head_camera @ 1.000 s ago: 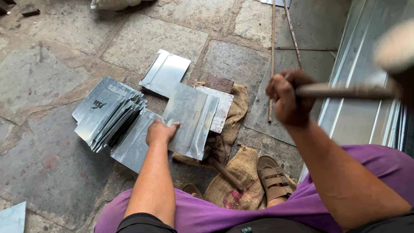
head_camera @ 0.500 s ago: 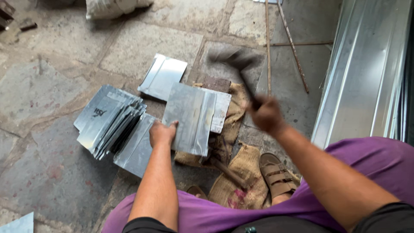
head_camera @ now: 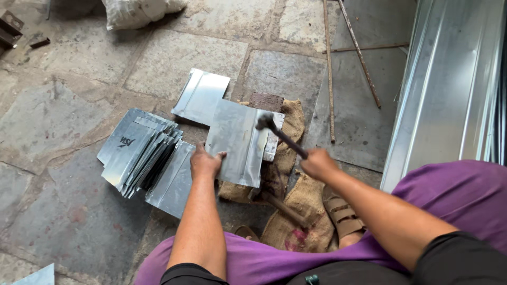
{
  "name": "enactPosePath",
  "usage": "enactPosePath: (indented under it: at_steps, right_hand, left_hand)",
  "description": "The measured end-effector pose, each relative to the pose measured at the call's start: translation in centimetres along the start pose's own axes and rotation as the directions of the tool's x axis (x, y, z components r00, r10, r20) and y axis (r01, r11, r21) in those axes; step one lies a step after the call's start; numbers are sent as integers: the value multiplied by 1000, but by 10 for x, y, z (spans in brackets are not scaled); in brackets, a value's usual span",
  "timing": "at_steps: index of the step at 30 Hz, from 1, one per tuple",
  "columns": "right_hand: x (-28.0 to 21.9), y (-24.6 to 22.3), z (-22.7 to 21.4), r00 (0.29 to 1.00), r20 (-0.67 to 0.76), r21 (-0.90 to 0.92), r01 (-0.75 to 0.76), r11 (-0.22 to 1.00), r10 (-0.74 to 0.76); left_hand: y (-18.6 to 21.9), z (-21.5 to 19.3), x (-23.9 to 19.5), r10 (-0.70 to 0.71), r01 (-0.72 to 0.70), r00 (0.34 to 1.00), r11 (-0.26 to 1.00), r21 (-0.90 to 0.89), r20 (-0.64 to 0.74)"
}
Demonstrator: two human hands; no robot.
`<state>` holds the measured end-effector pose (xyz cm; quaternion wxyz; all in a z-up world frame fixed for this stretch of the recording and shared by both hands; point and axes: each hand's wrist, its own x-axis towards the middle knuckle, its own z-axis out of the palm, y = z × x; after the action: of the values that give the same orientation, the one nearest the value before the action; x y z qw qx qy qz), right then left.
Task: The person hammers thin metal sheets on a metal block by hand using a hammer. They pick up individual sheets from a stack, place them on the block, and strike them along the edges before placing them into a new pile.
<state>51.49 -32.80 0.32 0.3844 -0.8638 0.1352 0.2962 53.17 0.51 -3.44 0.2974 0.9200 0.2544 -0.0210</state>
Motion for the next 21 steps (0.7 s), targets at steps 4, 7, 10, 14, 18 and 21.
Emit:
enactPosePath:
  at_steps: [4,7,10,14,18,21]
  right_hand:
    - [-17,-44,-29,926,-123,2,360,933,-357]
    - [-20,-62,-60,357,-383,-178,876,447,-852]
    - [-4,-63,-76,100,-515,118,992,45,-851]
    - [40,-31,-24,8,-613,316,919,-237,-790]
    - [17,25,4,999,35,-348,4,937,9]
    - [5,9,2,996,-66,-73,49,996,-53]
  left_hand:
    - [-2,3,0,-26,26,1000,1000,11,-5]
    - [-4,1,1,-20,20,999,1000,-7,-44]
    - [-6,3,4,-30,31,999,999,13,-33]
    - [-8,4,5,-11,13,999,1000,26,-51]
    - [-5,4,3,-60,60,998,998,-6,-33]
    - [-4,8,3,-60,58,996,998,-22,-69]
